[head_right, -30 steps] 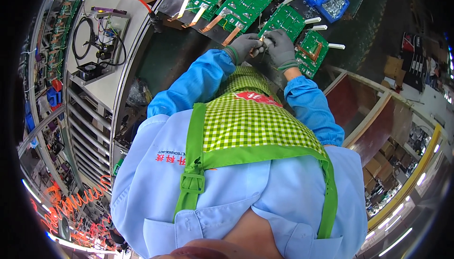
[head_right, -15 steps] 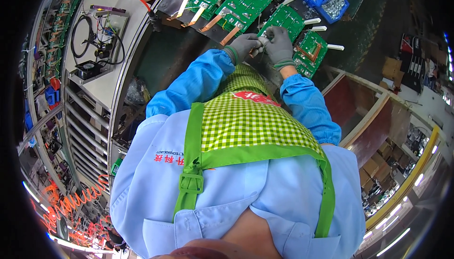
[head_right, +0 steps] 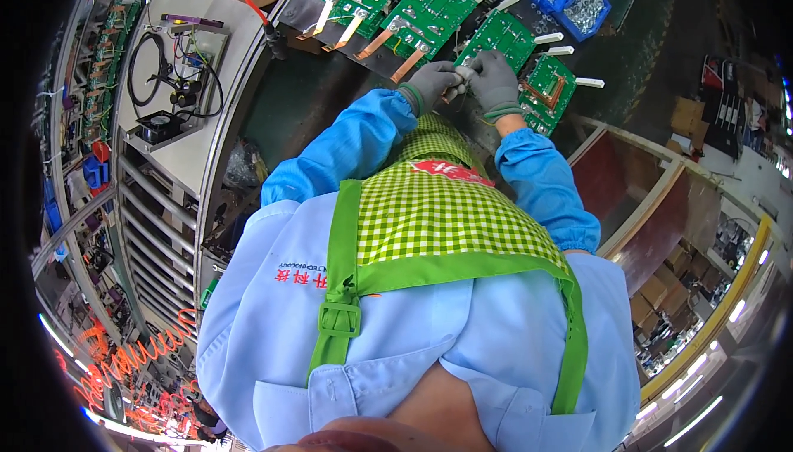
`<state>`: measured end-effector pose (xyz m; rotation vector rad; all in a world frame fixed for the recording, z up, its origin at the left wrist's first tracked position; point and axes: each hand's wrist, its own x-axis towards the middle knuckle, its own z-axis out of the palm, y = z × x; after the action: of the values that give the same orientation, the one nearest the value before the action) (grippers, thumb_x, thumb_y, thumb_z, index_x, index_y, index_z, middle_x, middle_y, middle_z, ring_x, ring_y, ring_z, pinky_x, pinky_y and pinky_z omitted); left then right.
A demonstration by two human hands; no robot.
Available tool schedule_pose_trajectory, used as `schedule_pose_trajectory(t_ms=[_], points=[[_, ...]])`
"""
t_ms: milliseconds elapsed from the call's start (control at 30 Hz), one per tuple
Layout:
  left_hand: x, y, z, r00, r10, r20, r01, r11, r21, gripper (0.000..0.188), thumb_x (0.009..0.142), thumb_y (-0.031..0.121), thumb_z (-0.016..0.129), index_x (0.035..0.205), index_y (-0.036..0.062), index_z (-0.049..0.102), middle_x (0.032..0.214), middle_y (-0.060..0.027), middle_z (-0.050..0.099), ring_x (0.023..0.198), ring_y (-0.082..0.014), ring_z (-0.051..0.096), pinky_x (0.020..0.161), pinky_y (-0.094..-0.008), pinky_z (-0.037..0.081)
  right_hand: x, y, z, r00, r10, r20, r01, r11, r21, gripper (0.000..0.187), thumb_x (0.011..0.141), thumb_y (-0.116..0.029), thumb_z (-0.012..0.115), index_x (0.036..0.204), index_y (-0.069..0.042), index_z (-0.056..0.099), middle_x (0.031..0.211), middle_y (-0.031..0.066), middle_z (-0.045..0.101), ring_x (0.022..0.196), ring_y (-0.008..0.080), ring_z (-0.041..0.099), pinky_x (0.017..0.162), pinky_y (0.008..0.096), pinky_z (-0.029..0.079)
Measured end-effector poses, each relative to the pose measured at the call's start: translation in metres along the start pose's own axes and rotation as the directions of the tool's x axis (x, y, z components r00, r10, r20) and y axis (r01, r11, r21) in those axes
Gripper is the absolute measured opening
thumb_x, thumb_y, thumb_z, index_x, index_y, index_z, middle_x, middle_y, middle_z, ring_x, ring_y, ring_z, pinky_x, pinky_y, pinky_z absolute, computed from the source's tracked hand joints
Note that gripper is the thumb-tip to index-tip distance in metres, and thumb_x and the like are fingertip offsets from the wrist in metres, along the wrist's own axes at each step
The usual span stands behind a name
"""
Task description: Assembling electronic components and copper strips onto circuit boards on a factory line.
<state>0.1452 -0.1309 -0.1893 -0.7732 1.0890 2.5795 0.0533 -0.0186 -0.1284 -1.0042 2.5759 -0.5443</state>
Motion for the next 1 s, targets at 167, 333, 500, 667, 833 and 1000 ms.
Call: schedule_pose_trajectory(t_ms=[167,333,500,667,833,1000], points=[[0.004,-0.004,-0.004,1.000,-0.018,-0.015,0.018,1.000,-0.006,0.011,0.082,0.003,0.052,0.090,-0.0030,0.056,0.074,-0.0102,0.059,0.054,-0.0120,0.053,0.046,-0.0218,0.043,-0.005,-0.012,-0.008,0.999,-0.031,-0.039,0.041,0.959,0.281,0.018,0.075,-0.020,0.065,0.082,-0.004,0.058,0.087,0.0106,0.052,0.074,0.0263,0.055,0.065,0.0354,0.046],[0.003,-0.001,-0.004,0.999,0.028,0.024,-0.030,0.998,0.062,0.011,0.081,0.004,0.053,0.088,-0.0025,0.056,0.076,-0.0088,0.059,0.060,-0.0135,0.056,0.050,-0.0232,0.044,-0.005,0.006,0.006,0.991,-0.089,-0.097,0.091,0.996,0.018,0.016,0.073,-0.017,0.064,0.083,-0.006,0.059,0.095,0.0130,0.053,0.083,0.0312,0.056,0.070,0.0389,0.048],[0.008,-0.006,-0.007,0.994,0.058,0.094,-0.055,0.998,-0.035,0.012,0.081,0.004,0.052,0.090,-0.0022,0.057,0.077,-0.0084,0.059,0.063,-0.0133,0.056,0.051,-0.0216,0.044,-0.008,0.000,0.008,0.973,-0.085,-0.215,0.155,0.929,0.335,0.027,0.076,-0.028,0.065,0.083,-0.004,0.057,0.090,0.0130,0.051,0.081,0.0299,0.055,0.070,0.0369,0.046],[0.004,-0.005,-0.007,0.996,0.065,0.066,-0.063,0.997,-0.032,0.016,0.081,0.005,0.049,0.094,-0.0010,0.056,0.079,-0.0063,0.058,0.065,-0.0114,0.054,0.051,-0.0199,0.044,-0.010,-0.015,0.005,0.989,0.054,-0.140,-0.060,0.998,-0.035,0.030,0.075,-0.030,0.066,0.085,-0.003,0.058,0.096,0.0129,0.052,0.083,0.0291,0.056,0.073,0.0373,0.047],[-0.005,0.007,-0.007,0.999,0.042,-0.006,-0.042,0.997,-0.068,0.015,0.081,0.006,0.050,0.092,-0.0018,0.056,0.072,-0.0054,0.057,0.057,-0.0118,0.053,0.046,-0.0215,0.042,-0.018,-0.013,0.007,0.979,0.004,-0.204,0.031,0.985,0.170,0.028,0.078,-0.031,0.063,0.089,-0.006,0.061,0.103,0.0101,0.053,0.093,0.0280,0.056,0.079,0.0364,0.047],[-0.003,0.003,-0.014,0.995,0.054,0.085,-0.048,0.996,-0.076,0.015,0.083,0.007,0.049,0.093,-0.0008,0.055,0.077,-0.0069,0.057,0.061,-0.0121,0.054,0.047,-0.0214,0.043,-0.033,-0.014,-0.008,0.967,-0.193,-0.167,0.193,0.981,-0.012,0.027,0.081,-0.031,0.058,0.089,-0.005,0.061,0.105,0.0082,0.054,0.092,0.0272,0.056,0.076,0.0373,0.047]])
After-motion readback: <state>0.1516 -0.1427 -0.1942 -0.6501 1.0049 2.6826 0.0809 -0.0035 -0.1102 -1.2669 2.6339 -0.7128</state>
